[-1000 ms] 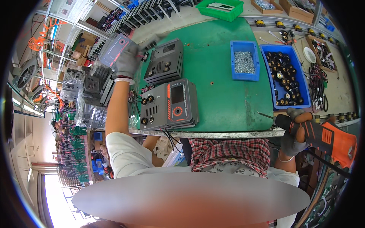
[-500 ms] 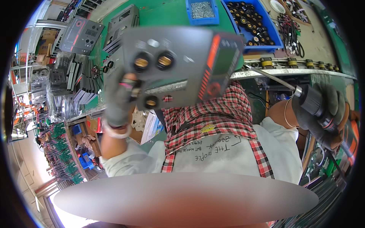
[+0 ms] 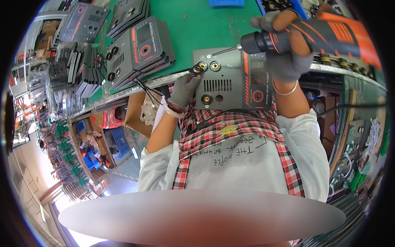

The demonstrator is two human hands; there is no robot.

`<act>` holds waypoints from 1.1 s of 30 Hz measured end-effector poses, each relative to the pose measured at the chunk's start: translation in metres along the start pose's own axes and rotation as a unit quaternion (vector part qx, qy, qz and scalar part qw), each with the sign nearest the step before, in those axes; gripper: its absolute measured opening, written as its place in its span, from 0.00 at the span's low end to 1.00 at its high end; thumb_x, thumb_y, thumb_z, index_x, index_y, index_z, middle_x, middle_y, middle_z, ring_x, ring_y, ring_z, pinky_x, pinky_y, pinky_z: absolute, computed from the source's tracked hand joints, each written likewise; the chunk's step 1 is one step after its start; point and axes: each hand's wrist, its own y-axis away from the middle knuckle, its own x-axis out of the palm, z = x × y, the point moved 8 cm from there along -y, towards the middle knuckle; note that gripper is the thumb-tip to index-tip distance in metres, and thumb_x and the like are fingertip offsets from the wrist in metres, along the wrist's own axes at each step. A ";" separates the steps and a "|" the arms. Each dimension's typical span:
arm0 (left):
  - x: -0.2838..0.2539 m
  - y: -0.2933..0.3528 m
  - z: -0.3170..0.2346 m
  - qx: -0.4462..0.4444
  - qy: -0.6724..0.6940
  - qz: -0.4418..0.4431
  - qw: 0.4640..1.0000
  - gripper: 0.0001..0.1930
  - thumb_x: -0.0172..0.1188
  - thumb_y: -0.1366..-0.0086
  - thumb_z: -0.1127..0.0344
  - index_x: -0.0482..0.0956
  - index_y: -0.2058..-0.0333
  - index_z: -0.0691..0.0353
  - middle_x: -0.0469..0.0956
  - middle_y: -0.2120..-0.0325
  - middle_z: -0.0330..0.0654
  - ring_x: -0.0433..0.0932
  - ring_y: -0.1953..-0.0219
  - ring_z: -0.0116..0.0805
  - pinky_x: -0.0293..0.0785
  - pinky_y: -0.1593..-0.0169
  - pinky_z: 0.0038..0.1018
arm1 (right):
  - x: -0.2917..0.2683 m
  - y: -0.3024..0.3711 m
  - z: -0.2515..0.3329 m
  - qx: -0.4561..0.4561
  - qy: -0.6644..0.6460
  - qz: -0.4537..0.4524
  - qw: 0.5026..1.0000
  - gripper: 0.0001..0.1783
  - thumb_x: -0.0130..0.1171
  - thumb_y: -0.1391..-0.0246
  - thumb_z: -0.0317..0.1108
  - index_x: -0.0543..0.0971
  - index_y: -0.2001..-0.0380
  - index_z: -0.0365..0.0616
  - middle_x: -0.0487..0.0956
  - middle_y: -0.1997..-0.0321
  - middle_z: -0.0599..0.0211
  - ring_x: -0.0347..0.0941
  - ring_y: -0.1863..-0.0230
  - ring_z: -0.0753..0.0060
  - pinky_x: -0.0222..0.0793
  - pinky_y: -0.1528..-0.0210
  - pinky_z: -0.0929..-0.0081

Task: The person is assembling electronic components into a metal housing using a power screwdriver.

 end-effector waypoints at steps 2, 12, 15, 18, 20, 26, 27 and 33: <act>0.001 0.013 0.025 -0.195 -0.141 0.026 0.970 0.11 0.54 0.45 0.61 0.75 0.68 0.62 0.75 0.75 0.53 0.75 0.71 0.49 0.70 0.69 0.33 | -0.010 -0.005 -0.025 0.041 -0.018 -0.022 0.999 0.16 0.45 0.50 0.39 0.64 0.58 0.46 0.68 0.66 0.64 0.65 0.61 0.65 0.61 0.53 0.62; -0.020 0.035 0.038 -0.208 0.270 -0.056 0.938 0.12 0.44 0.40 0.65 0.73 0.67 0.66 0.66 0.87 0.34 0.61 0.87 0.19 0.56 0.83 0.18 | -0.041 0.009 -0.061 0.093 -0.046 -0.166 0.981 0.28 0.46 0.50 0.33 0.56 0.44 0.51 0.71 0.67 0.61 0.68 0.63 0.63 0.64 0.52 0.56; -0.017 0.030 0.045 -0.205 0.376 -0.052 0.902 0.12 0.44 0.41 0.64 0.72 0.71 0.66 0.64 0.88 0.33 0.58 0.88 0.19 0.53 0.85 0.17 | -0.035 0.008 -0.053 0.074 -0.033 -0.141 0.987 0.26 0.46 0.49 0.34 0.58 0.45 0.50 0.70 0.68 0.62 0.68 0.63 0.63 0.63 0.53 0.56; -0.012 0.033 0.058 -0.267 0.424 -0.052 0.864 0.12 0.44 0.41 0.63 0.71 0.74 0.65 0.61 0.89 0.32 0.56 0.88 0.18 0.50 0.85 0.17 | -0.028 0.006 -0.047 0.058 -0.046 -0.106 0.992 0.25 0.46 0.49 0.35 0.58 0.46 0.49 0.68 0.67 0.63 0.66 0.62 0.65 0.62 0.52 0.57; -0.014 0.034 0.063 -0.292 0.402 -0.071 0.865 0.12 0.44 0.41 0.62 0.70 0.75 0.65 0.61 0.89 0.32 0.55 0.88 0.18 0.49 0.85 0.17 | -0.027 0.007 -0.047 0.070 -0.064 -0.113 0.989 0.20 0.45 0.49 0.36 0.62 0.51 0.48 0.65 0.67 0.64 0.63 0.61 0.67 0.61 0.52 0.59; -0.004 0.032 0.060 -0.318 0.462 -0.073 0.825 0.10 0.44 0.42 0.65 0.70 0.68 0.65 0.64 0.87 0.37 0.58 0.88 0.23 0.58 0.83 0.20 | -0.027 0.011 -0.046 0.083 -0.082 -0.139 0.983 0.08 0.45 0.49 0.37 0.68 0.66 0.48 0.63 0.67 0.66 0.60 0.61 0.67 0.58 0.52 0.61; -0.005 0.032 0.057 -0.303 0.507 -0.083 0.803 0.10 0.45 0.43 0.67 0.70 0.67 0.66 0.66 0.85 0.38 0.60 0.86 0.25 0.61 0.81 0.21 | -0.027 0.012 -0.046 0.084 -0.083 -0.140 0.983 0.08 0.45 0.49 0.37 0.68 0.66 0.48 0.63 0.67 0.66 0.60 0.61 0.67 0.58 0.52 0.61; -0.028 0.031 0.042 -0.181 0.675 -0.067 0.712 0.15 0.50 0.49 0.73 0.70 0.60 0.65 0.67 0.79 0.37 0.64 0.76 0.25 0.63 0.73 0.23 | -0.020 0.010 -0.042 0.075 -0.066 -0.109 0.989 0.08 0.44 0.49 0.37 0.68 0.68 0.47 0.62 0.67 0.67 0.60 0.62 0.68 0.58 0.53 0.63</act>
